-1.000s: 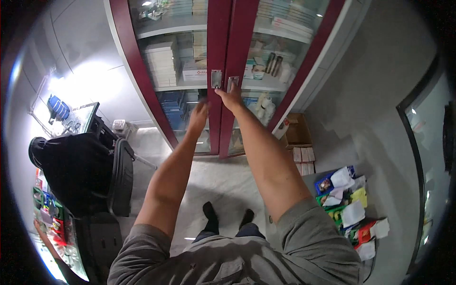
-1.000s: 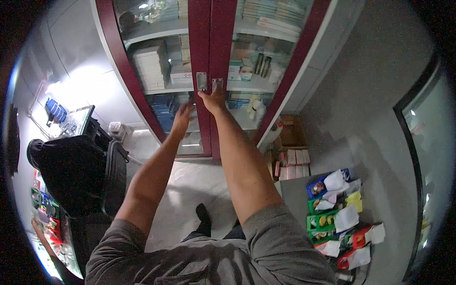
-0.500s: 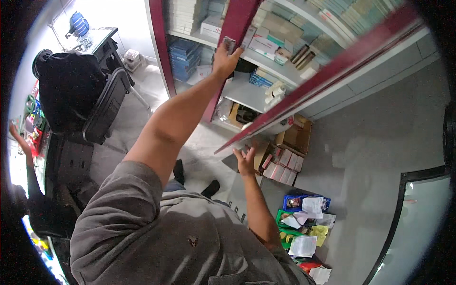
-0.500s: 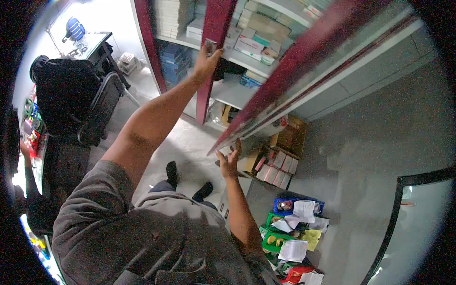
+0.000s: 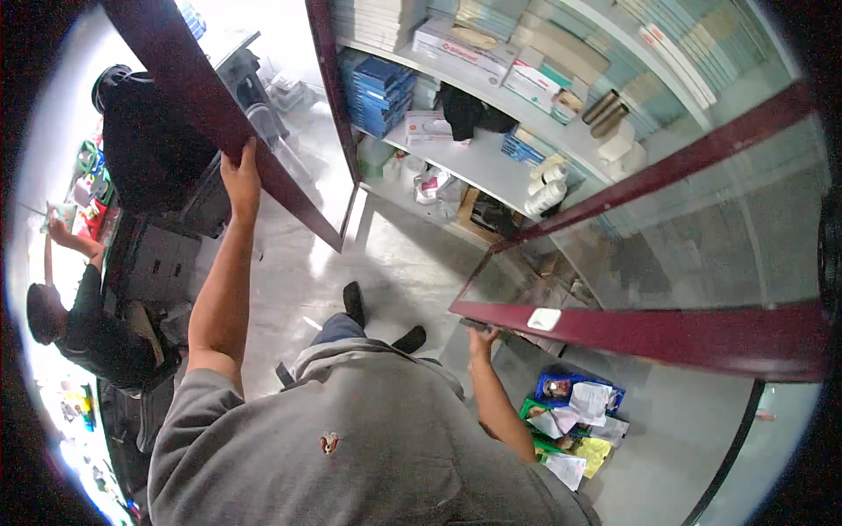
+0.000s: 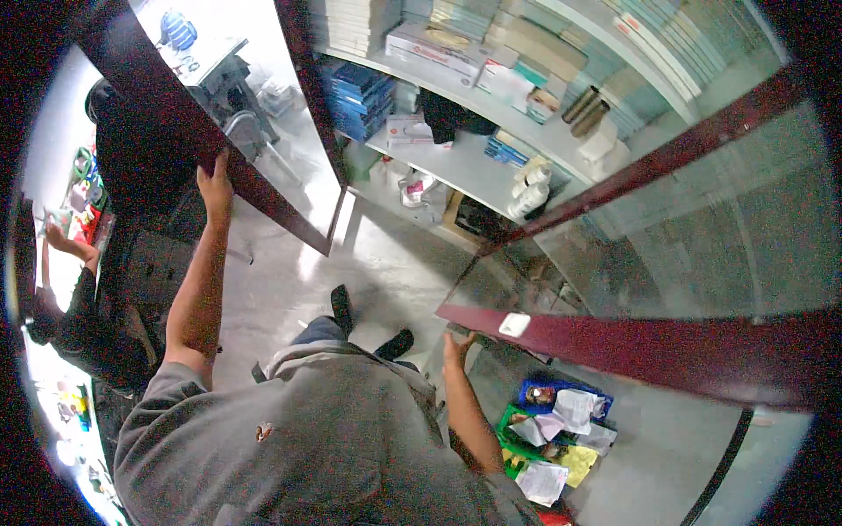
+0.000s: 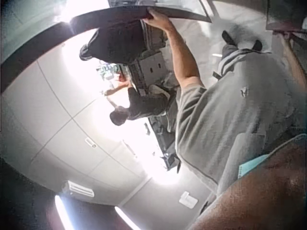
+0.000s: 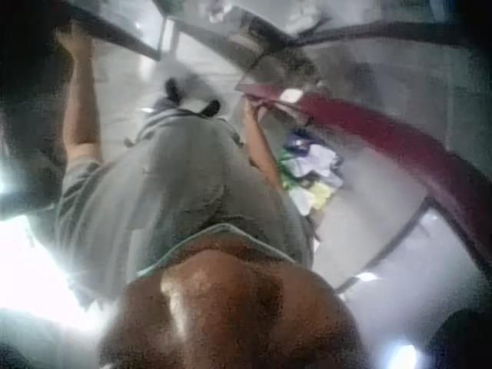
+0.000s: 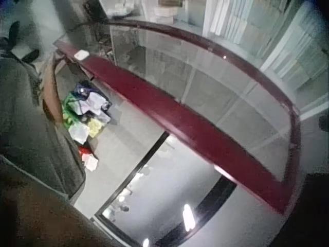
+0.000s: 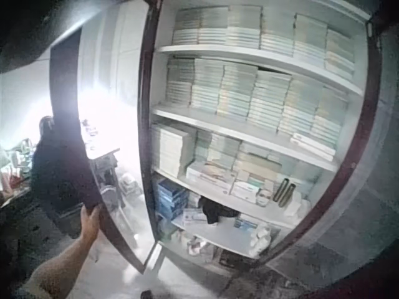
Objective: The person retrieves a plastic container from a cabinet, scoops powder from the container to fill a bottle at the workbench, and returns the container to the cabinet. The person then sits at the workbench and handles the bottle using a hand tool.
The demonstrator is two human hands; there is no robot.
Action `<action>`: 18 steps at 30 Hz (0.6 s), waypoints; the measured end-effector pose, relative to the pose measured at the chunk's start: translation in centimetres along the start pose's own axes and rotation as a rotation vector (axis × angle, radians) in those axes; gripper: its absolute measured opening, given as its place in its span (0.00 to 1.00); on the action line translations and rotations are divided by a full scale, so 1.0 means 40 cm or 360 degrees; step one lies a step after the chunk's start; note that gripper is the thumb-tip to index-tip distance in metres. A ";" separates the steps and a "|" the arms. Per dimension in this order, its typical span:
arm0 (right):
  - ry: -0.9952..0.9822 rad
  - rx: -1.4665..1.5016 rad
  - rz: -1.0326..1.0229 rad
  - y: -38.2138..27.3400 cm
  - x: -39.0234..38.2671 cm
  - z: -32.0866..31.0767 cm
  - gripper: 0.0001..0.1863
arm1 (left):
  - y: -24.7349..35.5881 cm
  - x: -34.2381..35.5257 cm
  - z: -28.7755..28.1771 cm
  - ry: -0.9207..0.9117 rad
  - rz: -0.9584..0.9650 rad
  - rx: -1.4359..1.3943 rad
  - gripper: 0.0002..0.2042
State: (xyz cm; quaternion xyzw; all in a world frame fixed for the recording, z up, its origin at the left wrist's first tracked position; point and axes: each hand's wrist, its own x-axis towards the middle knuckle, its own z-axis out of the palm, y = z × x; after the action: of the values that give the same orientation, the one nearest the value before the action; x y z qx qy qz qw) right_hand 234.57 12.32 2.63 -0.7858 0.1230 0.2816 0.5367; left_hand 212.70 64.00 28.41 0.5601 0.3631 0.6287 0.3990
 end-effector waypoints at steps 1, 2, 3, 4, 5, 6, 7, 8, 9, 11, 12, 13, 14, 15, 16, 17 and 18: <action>-0.0213 -0.0174 0.0404 0.043 0.037 -0.002 0.40 | 0.008 0.021 -0.004 0.0008 -0.0048 0.0157 0.15; -0.0441 -0.0359 0.0816 0.078 0.054 0.000 0.33 | 0.007 0.033 -0.028 0.0025 -0.0097 0.0332 0.13; -0.0499 -0.0439 0.0882 0.096 0.031 0.032 0.28 | 0.004 0.041 -0.067 0.0048 -0.0092 0.0369 0.13; -0.0535 -0.0503 0.0945 0.113 0.020 0.066 0.25 | -0.010 0.046 -0.076 0.0096 -0.0014 0.0269 0.13; -0.0552 -0.0510 0.0956 0.122 0.024 0.097 0.25 | -0.026 0.050 -0.086 0.0142 0.0065 0.0170 0.12; -0.0686 -0.0652 0.0791 0.137 0.058 0.112 0.23 | -0.048 0.064 -0.080 0.0163 0.0137 0.0040 0.11; -0.0815 -0.0788 0.0625 0.167 0.096 0.143 0.22 | -0.075 0.081 -0.093 0.0137 0.0132 0.0030 0.11; -0.0615 -0.0929 0.0531 0.208 0.160 0.173 0.20 | -0.110 0.087 -0.095 0.0124 0.0103 0.0165 0.12; -0.0665 -0.0965 0.0405 0.154 0.141 0.248 0.18 | -0.156 0.078 -0.157 0.0159 0.0094 0.0385 0.12; -0.0865 -0.0989 0.0165 0.027 0.194 0.417 0.16 | -0.272 0.099 -0.342 0.0023 0.0850 0.1399 0.14; -0.0972 -0.0962 0.0068 0.006 0.281 0.479 0.16 | -0.289 0.110 -0.314 0.0339 0.0207 0.0530 0.16; -0.0868 -0.0689 0.0164 -0.031 0.325 0.571 0.14 | -0.290 0.132 -0.296 0.0612 -0.0451 -0.0333 0.17; -0.1046 -0.0505 0.0042 -0.062 0.419 0.638 0.15 | -0.292 0.160 -0.297 0.0503 -0.0433 -0.0470 0.23; -0.1090 -0.0285 -0.0052 -0.110 0.502 0.731 0.19 | -0.307 0.178 -0.314 0.0400 -0.0416 -0.0600 0.30; -0.1148 -0.0199 0.0036 -0.188 0.551 0.853 0.24 | -0.353 0.201 -0.399 0.0198 -0.0161 -0.0709 0.31; -0.1111 -0.0044 0.0088 -0.257 0.582 0.954 0.24 | -0.314 0.206 -0.390 0.0187 -0.0450 -0.0703 0.29; -0.1243 0.0064 -0.0203 -0.291 0.675 1.045 0.24 | -0.251 0.225 -0.435 0.0173 -0.0261 -0.0540 0.29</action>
State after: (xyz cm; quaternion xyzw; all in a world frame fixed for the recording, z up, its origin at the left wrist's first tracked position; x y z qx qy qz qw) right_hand 249.26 58.00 -14.95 -0.6150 -0.1340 0.5230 0.5747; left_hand 195.86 76.22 21.18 0.4186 0.3176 0.6755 0.5174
